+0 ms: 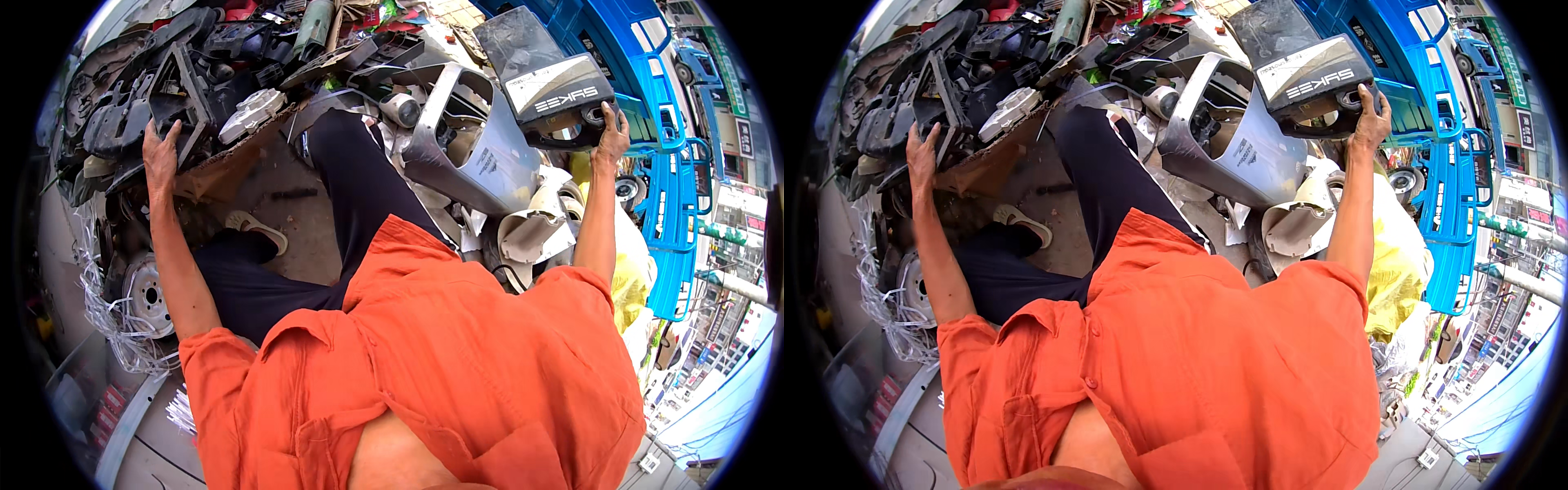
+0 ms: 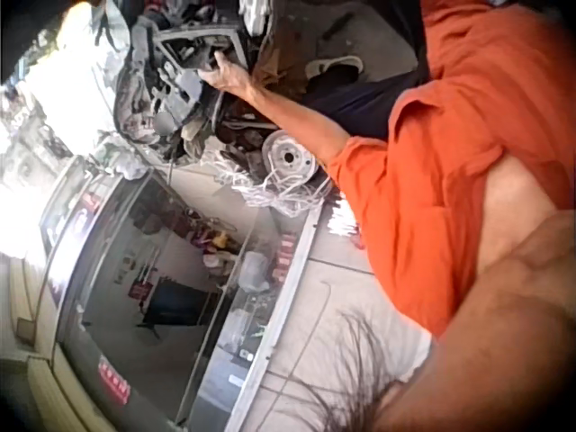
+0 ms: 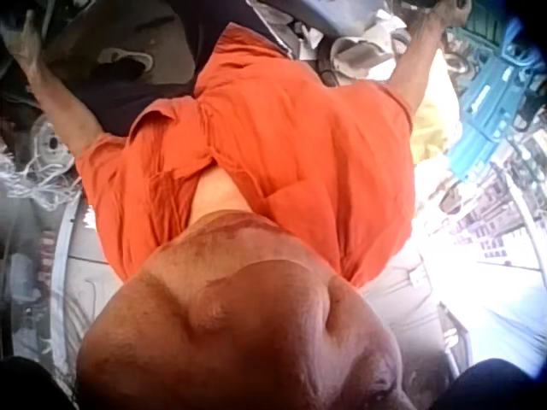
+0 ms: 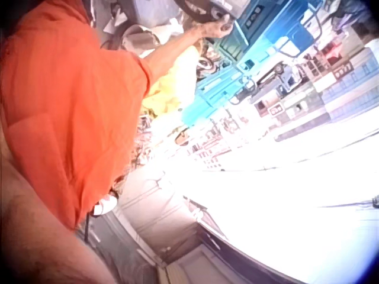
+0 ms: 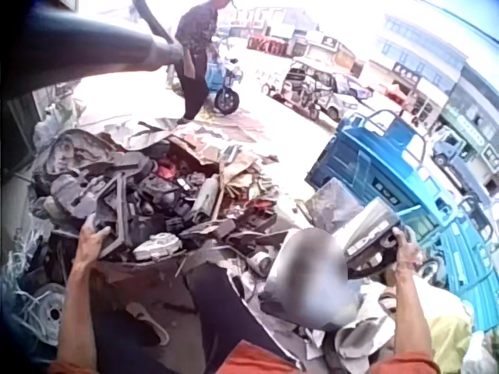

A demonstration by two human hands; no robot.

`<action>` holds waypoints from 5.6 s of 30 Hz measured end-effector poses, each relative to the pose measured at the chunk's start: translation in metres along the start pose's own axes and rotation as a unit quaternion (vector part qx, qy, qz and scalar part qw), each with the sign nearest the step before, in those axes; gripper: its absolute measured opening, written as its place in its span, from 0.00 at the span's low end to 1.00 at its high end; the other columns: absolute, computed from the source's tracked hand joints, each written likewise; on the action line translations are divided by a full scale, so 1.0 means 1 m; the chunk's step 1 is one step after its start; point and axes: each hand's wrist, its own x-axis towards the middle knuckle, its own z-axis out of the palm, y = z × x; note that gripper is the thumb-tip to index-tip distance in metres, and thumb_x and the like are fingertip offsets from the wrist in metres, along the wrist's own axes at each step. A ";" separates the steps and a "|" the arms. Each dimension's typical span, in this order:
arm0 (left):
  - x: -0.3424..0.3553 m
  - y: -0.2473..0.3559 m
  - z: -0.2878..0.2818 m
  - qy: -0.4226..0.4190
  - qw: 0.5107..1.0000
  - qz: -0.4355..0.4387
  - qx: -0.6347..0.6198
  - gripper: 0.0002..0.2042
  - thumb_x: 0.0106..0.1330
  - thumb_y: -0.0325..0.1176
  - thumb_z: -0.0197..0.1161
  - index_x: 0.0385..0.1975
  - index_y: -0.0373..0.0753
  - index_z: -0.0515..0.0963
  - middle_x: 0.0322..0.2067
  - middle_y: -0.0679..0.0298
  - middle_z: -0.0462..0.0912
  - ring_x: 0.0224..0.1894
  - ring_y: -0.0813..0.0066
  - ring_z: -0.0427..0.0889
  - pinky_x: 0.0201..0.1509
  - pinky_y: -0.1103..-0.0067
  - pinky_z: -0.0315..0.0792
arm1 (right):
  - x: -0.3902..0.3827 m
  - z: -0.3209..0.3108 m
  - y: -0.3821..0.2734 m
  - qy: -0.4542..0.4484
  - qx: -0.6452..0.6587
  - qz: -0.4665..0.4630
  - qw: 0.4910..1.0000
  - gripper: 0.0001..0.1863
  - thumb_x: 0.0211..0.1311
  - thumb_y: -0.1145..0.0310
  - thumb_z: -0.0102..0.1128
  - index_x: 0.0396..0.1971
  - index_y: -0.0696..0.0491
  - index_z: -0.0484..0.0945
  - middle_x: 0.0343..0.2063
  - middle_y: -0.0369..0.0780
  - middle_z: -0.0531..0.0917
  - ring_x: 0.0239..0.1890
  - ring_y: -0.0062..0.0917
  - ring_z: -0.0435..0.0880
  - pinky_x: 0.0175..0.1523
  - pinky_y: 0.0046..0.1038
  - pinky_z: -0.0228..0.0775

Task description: The person sorts through a cluttered pile of motorcycle components, picking up and examining various plastic covers, a headlight housing, and metal internal parts by hand while sitting on a low stool.

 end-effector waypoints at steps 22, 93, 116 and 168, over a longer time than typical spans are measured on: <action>0.004 0.012 -0.017 -0.135 0.703 -0.249 -0.653 0.08 0.63 0.30 0.57 0.39 0.35 0.77 0.35 0.56 0.82 0.32 0.66 0.81 0.25 0.75 0.74 | -0.209 0.006 0.070 -0.520 -0.459 -0.142 0.706 0.25 0.47 0.69 0.64 0.48 0.56 0.70 0.37 0.49 0.77 0.42 0.44 0.77 0.46 0.40 0.70; 0.024 0.012 0.052 0.042 0.603 -0.245 -0.758 0.05 0.57 0.26 0.56 0.31 0.34 0.75 0.25 0.60 0.79 0.24 0.72 0.80 0.26 0.76 0.76 | -0.162 0.548 -0.115 -0.712 -0.317 -0.180 0.600 0.52 0.35 0.48 0.65 0.63 0.57 0.58 0.56 0.54 0.68 0.57 0.40 0.68 0.60 0.33 0.59; 0.032 -0.009 0.051 -0.151 0.534 0.092 -0.827 0.23 0.59 0.44 0.61 0.48 0.34 0.72 0.44 0.55 0.79 0.46 0.68 0.80 0.50 0.73 0.77 | -0.194 0.496 -0.106 -0.791 0.164 0.447 0.385 0.36 0.52 0.47 0.54 0.59 0.51 0.64 0.56 0.47 0.69 0.56 0.43 0.70 0.59 0.47 0.60; 0.037 0.027 0.052 0.007 0.744 -0.006 -0.669 0.18 0.71 0.36 0.47 0.60 0.43 0.64 0.50 0.71 0.72 0.53 0.85 0.70 0.56 0.83 0.68 | -0.246 0.462 -0.153 -0.666 -0.017 0.114 0.737 0.22 0.57 0.71 0.56 0.53 0.58 0.70 0.39 0.44 0.80 0.36 0.28 0.83 0.42 0.25 0.77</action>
